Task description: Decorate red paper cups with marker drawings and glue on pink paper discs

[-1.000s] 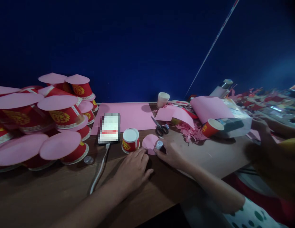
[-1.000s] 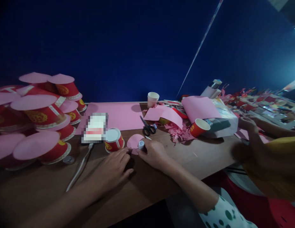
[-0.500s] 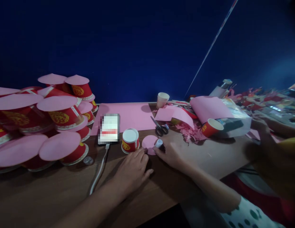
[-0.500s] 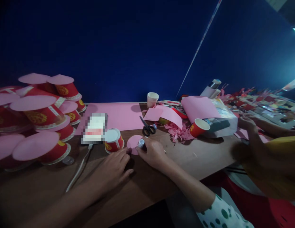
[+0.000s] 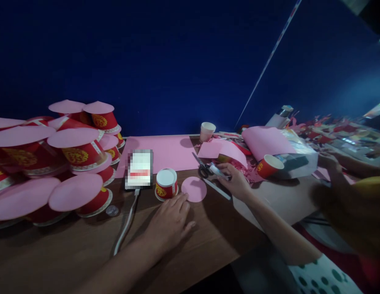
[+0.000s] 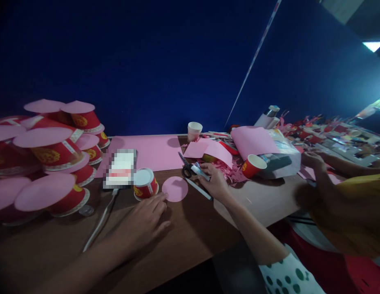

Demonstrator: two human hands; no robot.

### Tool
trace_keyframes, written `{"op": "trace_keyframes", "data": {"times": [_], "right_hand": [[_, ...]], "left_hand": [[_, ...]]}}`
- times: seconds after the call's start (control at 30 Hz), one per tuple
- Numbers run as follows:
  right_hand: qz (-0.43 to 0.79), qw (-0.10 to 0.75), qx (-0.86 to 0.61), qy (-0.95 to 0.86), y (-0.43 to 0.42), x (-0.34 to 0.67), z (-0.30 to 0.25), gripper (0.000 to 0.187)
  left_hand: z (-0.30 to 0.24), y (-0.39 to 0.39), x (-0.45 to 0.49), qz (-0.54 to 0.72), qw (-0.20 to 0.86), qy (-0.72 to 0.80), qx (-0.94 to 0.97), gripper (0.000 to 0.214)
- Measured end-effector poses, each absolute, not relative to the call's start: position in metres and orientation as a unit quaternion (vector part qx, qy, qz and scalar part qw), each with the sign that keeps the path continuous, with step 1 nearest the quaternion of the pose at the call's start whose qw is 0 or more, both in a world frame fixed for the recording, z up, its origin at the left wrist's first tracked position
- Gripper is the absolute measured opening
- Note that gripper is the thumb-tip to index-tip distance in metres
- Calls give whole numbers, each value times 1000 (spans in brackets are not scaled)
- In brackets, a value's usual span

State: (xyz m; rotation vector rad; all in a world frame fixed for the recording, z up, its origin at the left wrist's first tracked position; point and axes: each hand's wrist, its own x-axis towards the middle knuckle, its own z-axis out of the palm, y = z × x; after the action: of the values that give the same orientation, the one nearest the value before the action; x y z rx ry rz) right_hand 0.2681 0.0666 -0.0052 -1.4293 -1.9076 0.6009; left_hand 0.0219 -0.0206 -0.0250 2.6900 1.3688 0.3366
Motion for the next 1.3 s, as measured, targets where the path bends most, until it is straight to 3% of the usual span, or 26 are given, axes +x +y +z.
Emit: {"op": "trace_keyframes", "data": {"times": [0.1, 0.23, 0.4, 0.53, 0.67, 0.8, 0.93, 1.1, 1.3], "right_hand": [[91, 274, -600, -746, 74, 273, -5, 22], [25, 232, -612, -756, 81, 275, -9, 22], [19, 200, -613, -764, 85, 276, -17, 26], [-5, 232, -617, -752, 77, 274, -15, 33], [3, 257, -568, -782, 54, 255, -3, 26], [34, 150, -490, -858, 36, 227, 5, 31], [-11, 67, -517, -853, 36, 212, 3, 34], [-18, 43, -534, -844, 39, 209, 2, 24], [-31, 19, -538, -842, 37, 203, 14, 28]], "left_hand": [[-25, -21, 22, 109, 55, 449, 885, 43], [-26, -21, 21, 121, 56, 451, 883, 42], [-28, -22, 21, 122, 52, 450, 883, 44], [-28, -22, 19, 128, 53, 447, 884, 43], [-29, -22, 18, 130, 54, 443, 886, 44], [-28, -22, 18, 123, 55, 440, 888, 36], [-22, -23, 17, 112, 77, 440, 888, 41], [-13, -24, 14, 110, 109, 435, 887, 35], [-10, -24, 13, 125, 126, 434, 884, 44]]}}
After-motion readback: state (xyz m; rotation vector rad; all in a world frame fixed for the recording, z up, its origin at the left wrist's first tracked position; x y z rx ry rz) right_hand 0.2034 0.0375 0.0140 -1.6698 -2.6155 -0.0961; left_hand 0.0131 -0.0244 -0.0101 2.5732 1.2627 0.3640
